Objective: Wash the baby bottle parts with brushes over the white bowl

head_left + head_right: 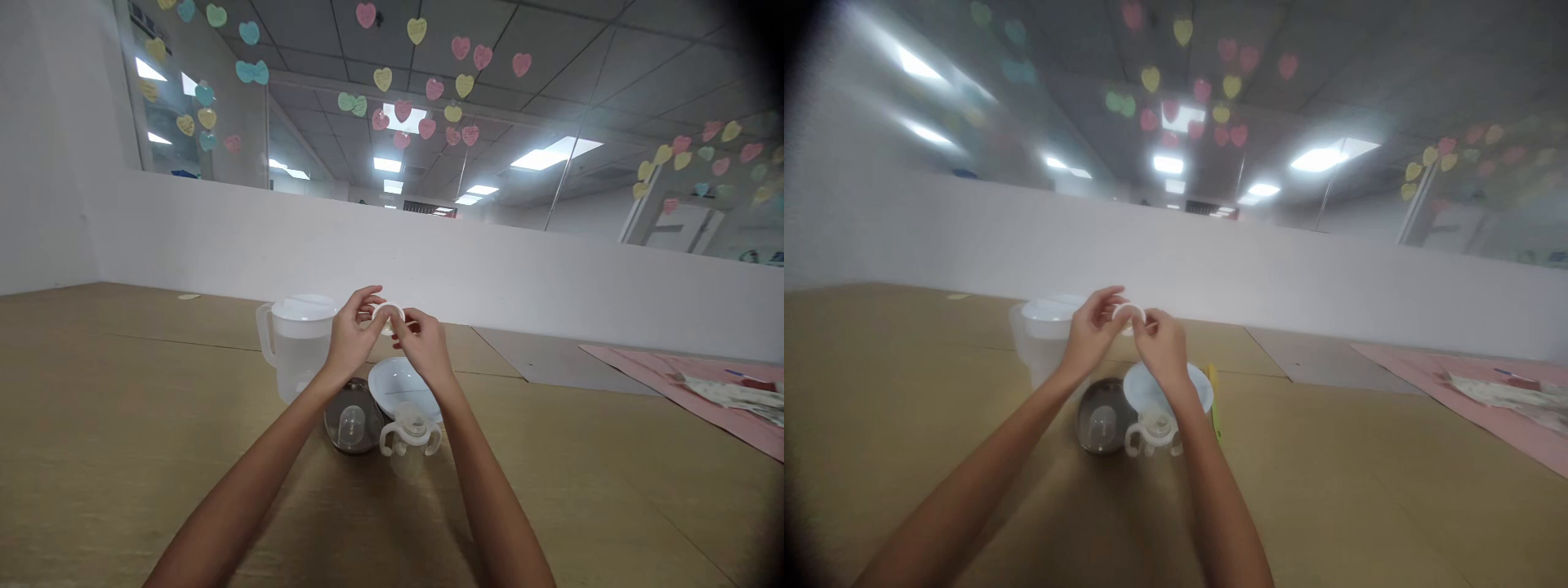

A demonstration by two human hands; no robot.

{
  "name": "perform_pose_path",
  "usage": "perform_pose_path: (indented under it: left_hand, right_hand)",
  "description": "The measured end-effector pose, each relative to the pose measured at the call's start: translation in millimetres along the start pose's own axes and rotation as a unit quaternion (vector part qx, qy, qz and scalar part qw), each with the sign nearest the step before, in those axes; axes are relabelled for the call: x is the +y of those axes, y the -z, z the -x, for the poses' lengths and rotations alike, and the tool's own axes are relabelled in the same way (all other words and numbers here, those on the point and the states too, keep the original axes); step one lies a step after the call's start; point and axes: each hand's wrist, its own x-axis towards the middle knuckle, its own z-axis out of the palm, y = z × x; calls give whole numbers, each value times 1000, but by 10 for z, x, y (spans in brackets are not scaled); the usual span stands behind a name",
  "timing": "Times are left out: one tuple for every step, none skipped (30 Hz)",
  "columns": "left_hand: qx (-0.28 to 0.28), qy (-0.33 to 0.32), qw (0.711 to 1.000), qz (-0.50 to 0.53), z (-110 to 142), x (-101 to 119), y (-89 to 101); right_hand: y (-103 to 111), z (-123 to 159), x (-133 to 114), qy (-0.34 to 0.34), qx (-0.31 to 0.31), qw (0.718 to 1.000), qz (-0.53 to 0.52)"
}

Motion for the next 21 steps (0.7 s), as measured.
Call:
perform_pose_path:
  left_hand:
    - [-3,7,1000,-4,-9,-3,9]
    - [-8,18,1000,-12,-15,-6,16]
    - [-14,28,999,-23,-20,-10,20]
    - [-21,34,999,-37,-22,-13,23]
    - [-25,35,998,-52,-21,-15,24]
    - [-26,28,997,-65,-19,-16,25]
    - [-27,18,997,-75,-16,-14,26]
    - [-29,8,996,-84,-12,-10,26]
    - [-32,2,995,-92,-8,-4,28]
    - [-37,-2,994,-101,-5,5,29]
    - [-42,-6,993,-109,-2,15,30]
    - [-46,-10,992,-117,-1,25,31]
    - [-47,-16,991,-125,0,35,31]
    - [-46,-22,990,-134,0,45,32]
    - [-44,-30,988,-143,0,54,32]
    - [-42,-38,987,-152,-1,63,32]
    - [-39,-44,985,-162,-2,71,34]
    - [-38,-50,983,-170,-4,79,36]
    - [-38,-54,982,-177,-5,87,39]
    - [-40,-57,981,-183,-5,93,43]
    - [-41,-61,979,-190,-4,97,46]
  right_hand:
    - [-4,0,-3,3,12,1000,-1]
    - [-11,1,-5,1,24,1000,-11]
    - [-19,2,-8,-3,33,999,-26]
    - [-26,3,-10,-7,39,998,-40]
    - [-31,5,-13,-10,41,998,-51]
    - [-33,7,-16,-11,40,998,-57]
    - [-33,9,-17,-11,36,998,-57]
    - [-30,10,-17,-9,31,998,-54]
    - [-26,10,-14,-8,25,998,-48]
    - [-21,10,-9,-6,20,999,-41]
    - [-18,10,-1,-3,16,999,-30]
    - [-18,10,8,1,14,1000,-15]
    - [-20,12,16,6,13,1000,2]
    - [-25,16,23,14,15,1000,22]
    - [-33,22,28,25,21,999,44]
    - [-42,31,28,36,27,997,65]
    - [-52,40,23,46,33,995,84]
    - [-61,50,14,55,38,993,100]
    - [-68,60,2,63,42,991,113]
    - [-74,69,-12,68,46,989,126]
    - [-78,76,-26,73,48,987,138]
